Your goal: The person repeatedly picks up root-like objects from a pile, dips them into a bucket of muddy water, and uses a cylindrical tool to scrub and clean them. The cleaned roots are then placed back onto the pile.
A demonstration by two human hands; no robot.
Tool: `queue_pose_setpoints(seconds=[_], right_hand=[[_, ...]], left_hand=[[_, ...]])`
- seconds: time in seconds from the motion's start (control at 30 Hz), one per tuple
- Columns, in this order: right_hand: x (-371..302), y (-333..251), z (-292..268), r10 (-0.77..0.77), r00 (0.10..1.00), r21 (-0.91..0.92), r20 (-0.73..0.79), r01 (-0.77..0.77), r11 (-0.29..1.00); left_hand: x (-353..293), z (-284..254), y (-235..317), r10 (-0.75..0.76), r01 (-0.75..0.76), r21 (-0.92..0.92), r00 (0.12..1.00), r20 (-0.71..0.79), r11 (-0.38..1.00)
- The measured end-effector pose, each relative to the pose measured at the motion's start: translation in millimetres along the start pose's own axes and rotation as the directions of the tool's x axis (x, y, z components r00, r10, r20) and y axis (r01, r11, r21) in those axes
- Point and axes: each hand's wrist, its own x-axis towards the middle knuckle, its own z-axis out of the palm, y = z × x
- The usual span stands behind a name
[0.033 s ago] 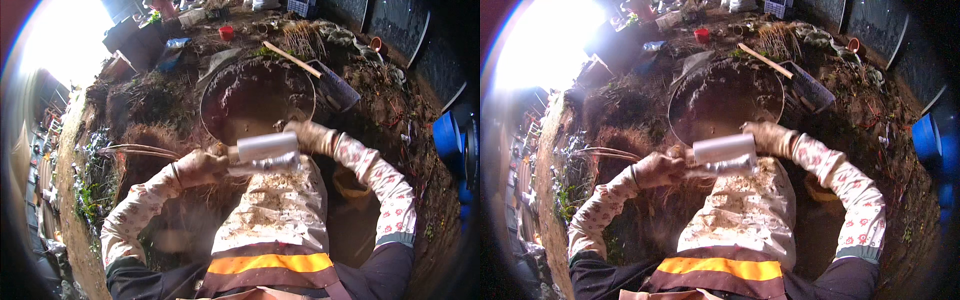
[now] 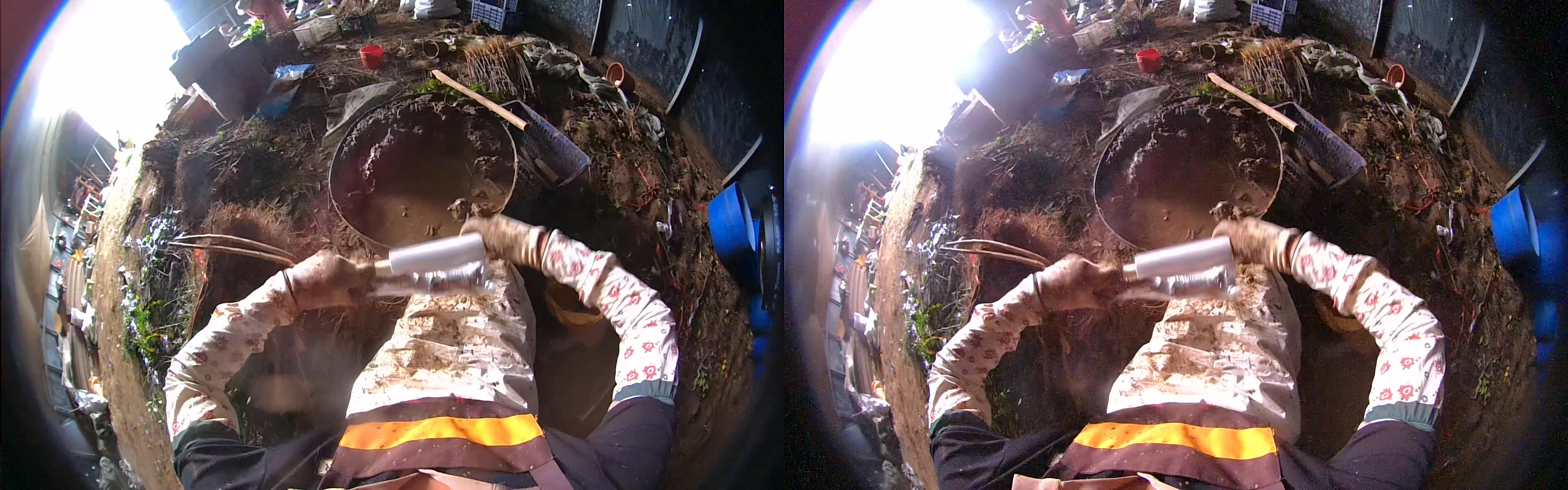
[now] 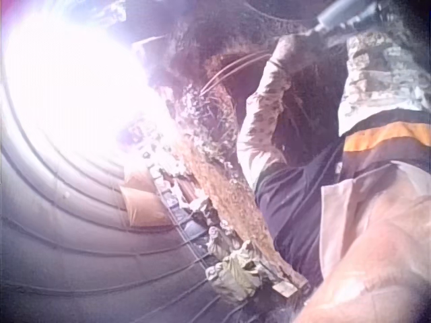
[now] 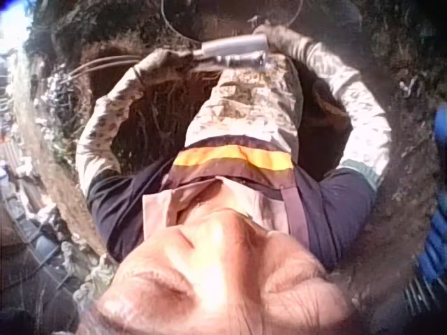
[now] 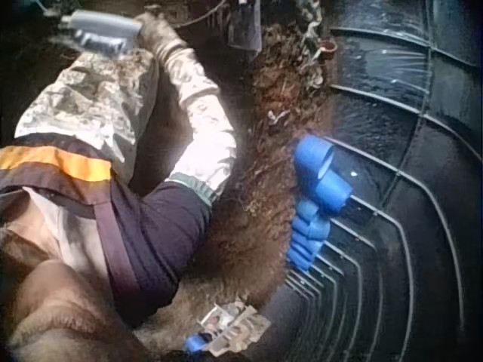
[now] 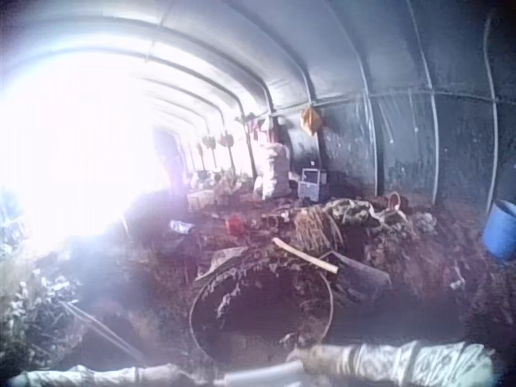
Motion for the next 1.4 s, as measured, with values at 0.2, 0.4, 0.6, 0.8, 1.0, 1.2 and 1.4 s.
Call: queue_pose_setpoints(seconds=[0.2, 0.4, 0.6, 0.8, 1.0, 1.2, 1.4], right_hand=[[-15, 20, 51, -0.501, 0.862, 0.056, -0.085, 0.506, 0.861], [-52, -34, 56, 0.007, 0.999, -0.638, 0.04, 0.02, 0.769], [-20, -64, 12, -0.48, 0.842, -0.48, -0.244, 0.325, 0.815], [-17, -2, 68, -0.342, 0.937, -0.583, 0.071, 0.317, 0.748], [-18, -106, -1, -0.413, 0.899, -0.569, -0.144, 0.266, 0.778], [-32, -69, 57, -0.676, 0.728, -0.461, -0.115, 0.564, 0.685], [2, -148, 95, -0.564, 0.78, -0.197, -0.27, 0.529, 0.826]], left_hand=[[-22, 32, -12, 0.085, -0.127, -0.205, 0.976, -0.201, 0.97], [-7, 42, -32, 0.03, -0.105, -0.203, 0.939, -0.341, 0.974], [-18, 60, 20, -0.071, 0.078, 0.248, 0.997, -0.037, 0.966], [-15, 13, 8, -0.2, 0.161, -0.179, 0.953, -0.228, 0.971], [-10, 18, 62, -0.097, 0.085, 0.079, 0.983, 0.154, 0.993], [-41, 33, -11, -0.323, 0.174, -0.485, 0.915, -0.243, 0.857], [19, 100, 31, -0.351, 0.157, -0.465, 0.862, -0.367, 0.871]])
